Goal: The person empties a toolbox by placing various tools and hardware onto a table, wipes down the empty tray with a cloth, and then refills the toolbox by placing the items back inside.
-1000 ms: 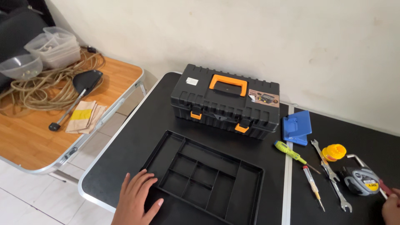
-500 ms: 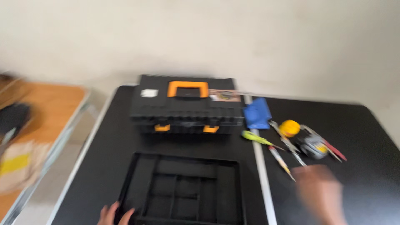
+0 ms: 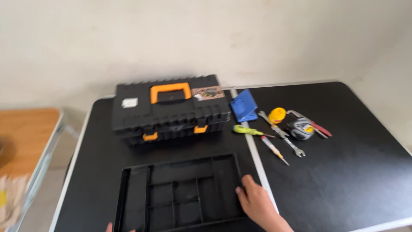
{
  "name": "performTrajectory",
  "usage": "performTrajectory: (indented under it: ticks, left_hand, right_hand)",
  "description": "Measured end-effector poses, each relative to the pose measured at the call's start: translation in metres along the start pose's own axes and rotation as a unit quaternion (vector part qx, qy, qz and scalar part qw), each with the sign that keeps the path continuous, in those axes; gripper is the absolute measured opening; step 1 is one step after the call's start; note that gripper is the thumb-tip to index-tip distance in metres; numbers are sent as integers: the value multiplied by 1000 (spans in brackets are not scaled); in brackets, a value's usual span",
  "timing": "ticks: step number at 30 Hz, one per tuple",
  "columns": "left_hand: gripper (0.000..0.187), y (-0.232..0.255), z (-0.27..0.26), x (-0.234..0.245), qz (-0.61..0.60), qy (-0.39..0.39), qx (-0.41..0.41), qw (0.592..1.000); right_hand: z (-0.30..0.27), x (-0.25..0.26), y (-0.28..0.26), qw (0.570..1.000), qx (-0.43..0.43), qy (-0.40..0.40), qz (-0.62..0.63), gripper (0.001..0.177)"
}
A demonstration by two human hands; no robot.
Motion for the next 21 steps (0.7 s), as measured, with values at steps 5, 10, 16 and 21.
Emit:
performTrajectory:
  ticks: [5, 10, 16, 21]
  left_hand:
    - [23, 17, -16, 23, 17, -39, -45, 998]
    - [19, -29, -10, 12, -30, -143, 189, 971]
    - [60, -85, 100, 62, -416, 176, 592, 668]
    - [79, 10, 264, 89, -640, 74, 369, 671]
  right_hand:
    - [-15, 34, 34, 977, -63, 191, 74, 22]
    - [-18, 57, 39, 916, 49, 210, 339, 34]
    - [-51, 113, 65, 868, 77, 435, 226, 34]
    - [-54, 109, 84, 848, 83, 492, 176, 27]
Point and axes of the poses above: each hand's wrist, its own z-axis towards the middle knuckle, its own x-axis out of the back of the hand, y = z × x, the point moved 9 cm from there along z, towards the middle knuckle, and after that the axes turned 1 degree about z, right-handed, at the moved point
